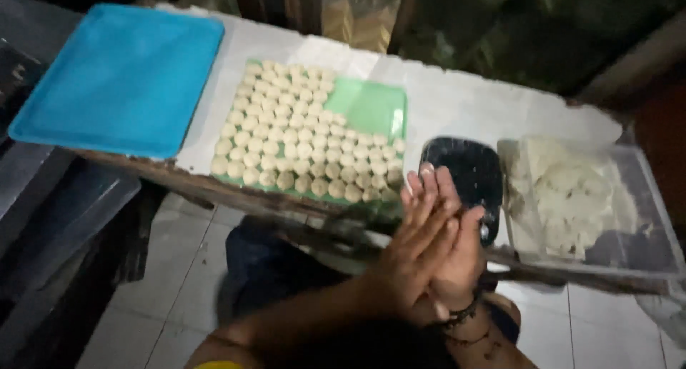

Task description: Portioning dough from a container, weighing it on a digital scale for consistency, and rolling it into small balls before placing them on a tray.

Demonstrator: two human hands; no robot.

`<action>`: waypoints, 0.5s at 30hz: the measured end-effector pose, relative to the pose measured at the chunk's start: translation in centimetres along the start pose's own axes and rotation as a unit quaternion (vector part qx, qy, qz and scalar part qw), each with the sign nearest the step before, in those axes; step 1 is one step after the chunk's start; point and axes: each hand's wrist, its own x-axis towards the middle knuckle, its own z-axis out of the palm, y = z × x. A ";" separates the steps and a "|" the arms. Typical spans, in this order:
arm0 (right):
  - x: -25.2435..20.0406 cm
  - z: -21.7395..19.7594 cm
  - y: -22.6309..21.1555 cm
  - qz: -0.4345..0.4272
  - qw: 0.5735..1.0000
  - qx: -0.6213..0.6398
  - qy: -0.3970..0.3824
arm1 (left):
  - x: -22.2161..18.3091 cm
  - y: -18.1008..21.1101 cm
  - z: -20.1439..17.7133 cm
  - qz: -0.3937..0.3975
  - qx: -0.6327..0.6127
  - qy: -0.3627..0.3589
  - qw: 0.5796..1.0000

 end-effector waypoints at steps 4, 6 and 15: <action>-4.5 -4.3 1.7 0.004 0.748 -0.663 0.034 | 0.5 -2.6 -0.4 -0.033 -0.026 -0.004 0.999; -7.1 -6.1 2.6 0.013 0.511 -0.858 0.047 | -0.7 -3.1 -0.1 -0.036 -0.043 0.033 0.998; -3.6 -3.0 3.0 -0.106 0.461 -0.878 -0.076 | 0.1 -3.6 -1.0 -0.080 0.004 0.064 0.995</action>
